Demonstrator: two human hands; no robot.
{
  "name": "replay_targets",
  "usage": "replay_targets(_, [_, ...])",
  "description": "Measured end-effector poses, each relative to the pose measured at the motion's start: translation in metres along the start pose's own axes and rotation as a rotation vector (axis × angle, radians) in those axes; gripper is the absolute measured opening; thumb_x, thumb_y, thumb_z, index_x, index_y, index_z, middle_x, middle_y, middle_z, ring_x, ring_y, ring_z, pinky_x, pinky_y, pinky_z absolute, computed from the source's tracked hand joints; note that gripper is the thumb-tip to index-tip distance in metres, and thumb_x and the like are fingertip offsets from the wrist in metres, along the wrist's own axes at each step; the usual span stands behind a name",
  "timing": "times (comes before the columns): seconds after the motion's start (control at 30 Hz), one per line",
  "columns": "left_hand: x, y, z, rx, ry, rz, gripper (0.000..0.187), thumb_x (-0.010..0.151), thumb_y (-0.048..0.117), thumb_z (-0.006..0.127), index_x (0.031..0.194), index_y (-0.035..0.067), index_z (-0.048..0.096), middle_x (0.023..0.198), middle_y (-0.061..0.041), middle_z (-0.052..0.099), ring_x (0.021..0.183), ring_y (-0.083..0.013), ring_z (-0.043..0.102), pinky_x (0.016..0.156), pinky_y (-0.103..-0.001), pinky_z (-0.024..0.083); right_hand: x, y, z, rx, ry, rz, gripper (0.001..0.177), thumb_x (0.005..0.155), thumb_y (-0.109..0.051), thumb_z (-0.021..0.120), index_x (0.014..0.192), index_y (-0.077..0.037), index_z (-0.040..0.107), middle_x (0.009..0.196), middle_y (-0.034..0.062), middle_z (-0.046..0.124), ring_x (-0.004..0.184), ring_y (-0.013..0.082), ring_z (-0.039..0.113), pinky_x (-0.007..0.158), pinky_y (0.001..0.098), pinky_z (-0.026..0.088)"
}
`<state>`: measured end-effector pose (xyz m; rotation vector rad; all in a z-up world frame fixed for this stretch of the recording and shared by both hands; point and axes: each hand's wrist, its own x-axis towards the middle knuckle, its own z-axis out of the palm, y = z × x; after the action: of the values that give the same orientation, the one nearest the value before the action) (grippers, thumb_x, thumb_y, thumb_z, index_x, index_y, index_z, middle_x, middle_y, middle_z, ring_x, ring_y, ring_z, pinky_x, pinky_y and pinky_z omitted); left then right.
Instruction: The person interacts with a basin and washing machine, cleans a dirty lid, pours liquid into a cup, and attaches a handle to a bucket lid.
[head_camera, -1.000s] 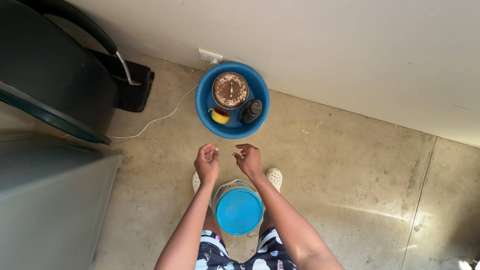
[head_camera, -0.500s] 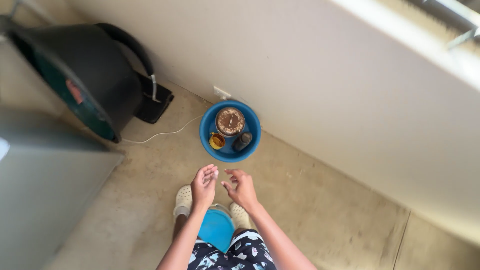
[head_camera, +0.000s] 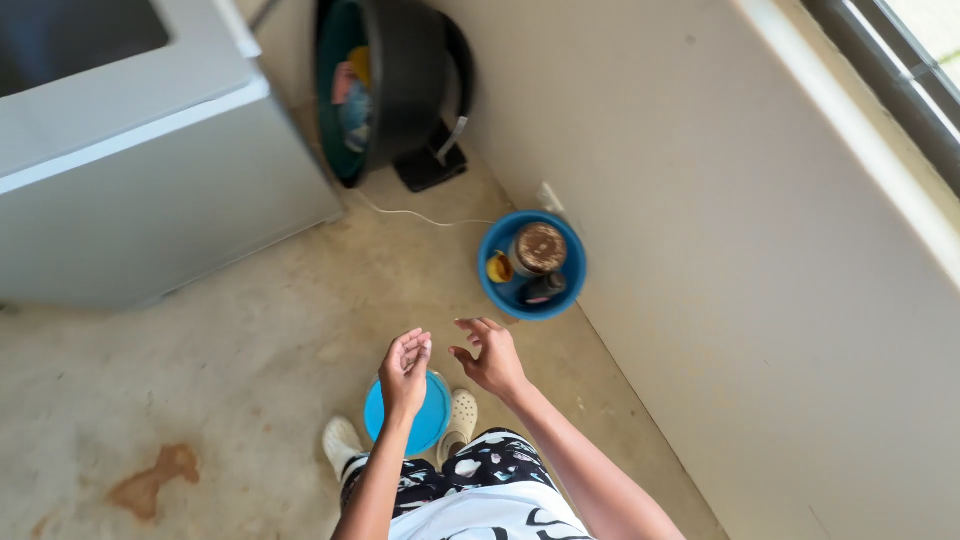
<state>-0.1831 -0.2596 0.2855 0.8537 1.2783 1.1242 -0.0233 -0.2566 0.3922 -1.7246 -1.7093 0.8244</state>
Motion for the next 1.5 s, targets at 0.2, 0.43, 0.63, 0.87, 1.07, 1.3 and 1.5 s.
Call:
replay_targets(0.2, [-0.038, 0.034, -0.082, 0.084, 0.157, 0.118, 0.034, 0.096, 0.016, 0.069, 0.126, 0.001, 0.064, 0.119, -0.013, 0.076, 0.104, -0.0196, 0.074, 0.089, -0.034, 0.059, -0.012, -0.051, 0.067, -0.043, -0.125, -0.159, 0.049, 0.075, -0.013, 0.086, 0.121, -0.003, 0.070, 0.109, 0.0179, 0.072, 0.090, 0.0304, 0.073, 0.078, 0.0384, 0.061])
replay_targets(0.43, [-0.079, 0.029, -0.166, 0.137, 0.179, 0.182, 0.034, 0.095, 0.014, 0.070, 0.125, 0.000, 0.065, 0.118, -0.015, 0.076, 0.103, -0.0210, 0.076, 0.088, -0.034, 0.061, -0.044, -0.095, 0.142, -0.068, -0.180, -0.224, 0.050, 0.075, -0.015, 0.088, 0.120, -0.003, 0.070, 0.109, 0.0181, 0.073, 0.089, 0.0298, 0.074, 0.077, 0.0381, 0.061])
replay_targets(0.63, [-0.116, 0.006, -0.213, 0.168, 0.201, 0.141, 0.034, 0.095, 0.016, 0.072, 0.125, 0.001, 0.065, 0.117, -0.015, 0.076, 0.103, -0.0214, 0.076, 0.088, -0.034, 0.061, -0.080, -0.096, 0.185, -0.061, -0.212, -0.226, 0.049, 0.076, -0.016, 0.088, 0.119, -0.002, 0.071, 0.111, 0.0174, 0.073, 0.088, 0.0292, 0.075, 0.076, 0.0376, 0.062])
replay_targets(0.87, [-0.160, -0.021, -0.224, 0.183, 0.265, 0.055, 0.035, 0.094, 0.018, 0.072, 0.125, 0.002, 0.065, 0.115, -0.013, 0.077, 0.099, -0.0206, 0.076, 0.085, -0.033, 0.061, -0.110, -0.071, 0.195, -0.081, -0.309, -0.247, 0.047, 0.077, -0.016, 0.087, 0.120, -0.004, 0.072, 0.109, 0.0156, 0.075, 0.088, 0.0274, 0.075, 0.077, 0.0366, 0.062])
replay_targets(1.07, [-0.187, -0.052, -0.184, 0.190, 0.334, -0.011, 0.035, 0.094, 0.019, 0.072, 0.125, 0.004, 0.066, 0.116, -0.012, 0.077, 0.101, -0.0199, 0.077, 0.086, -0.033, 0.061, -0.116, -0.039, 0.171, -0.126, -0.452, -0.280, 0.048, 0.076, -0.017, 0.087, 0.120, -0.004, 0.071, 0.108, 0.0157, 0.074, 0.085, 0.0279, 0.073, 0.075, 0.0377, 0.061])
replay_targets(1.3, [-0.210, -0.094, -0.129, 0.069, 0.361, -0.045, 0.036, 0.093, 0.019, 0.073, 0.124, 0.002, 0.065, 0.118, -0.013, 0.076, 0.103, -0.0204, 0.076, 0.086, -0.034, 0.062, -0.110, 0.008, 0.149, -0.126, -0.545, -0.338, 0.046, 0.077, -0.016, 0.087, 0.118, -0.003, 0.071, 0.108, 0.0165, 0.074, 0.085, 0.0281, 0.074, 0.075, 0.0370, 0.061])
replay_targets(1.5, [-0.220, -0.086, -0.126, 0.050, 0.397, -0.112, 0.033, 0.093, 0.020, 0.072, 0.122, 0.003, 0.067, 0.116, -0.012, 0.077, 0.102, -0.0197, 0.076, 0.085, -0.033, 0.062, -0.112, 0.011, 0.145, -0.177, -0.553, -0.294, 0.045, 0.077, -0.016, 0.087, 0.117, -0.003, 0.072, 0.108, 0.0166, 0.074, 0.086, 0.0282, 0.074, 0.074, 0.0371, 0.061])
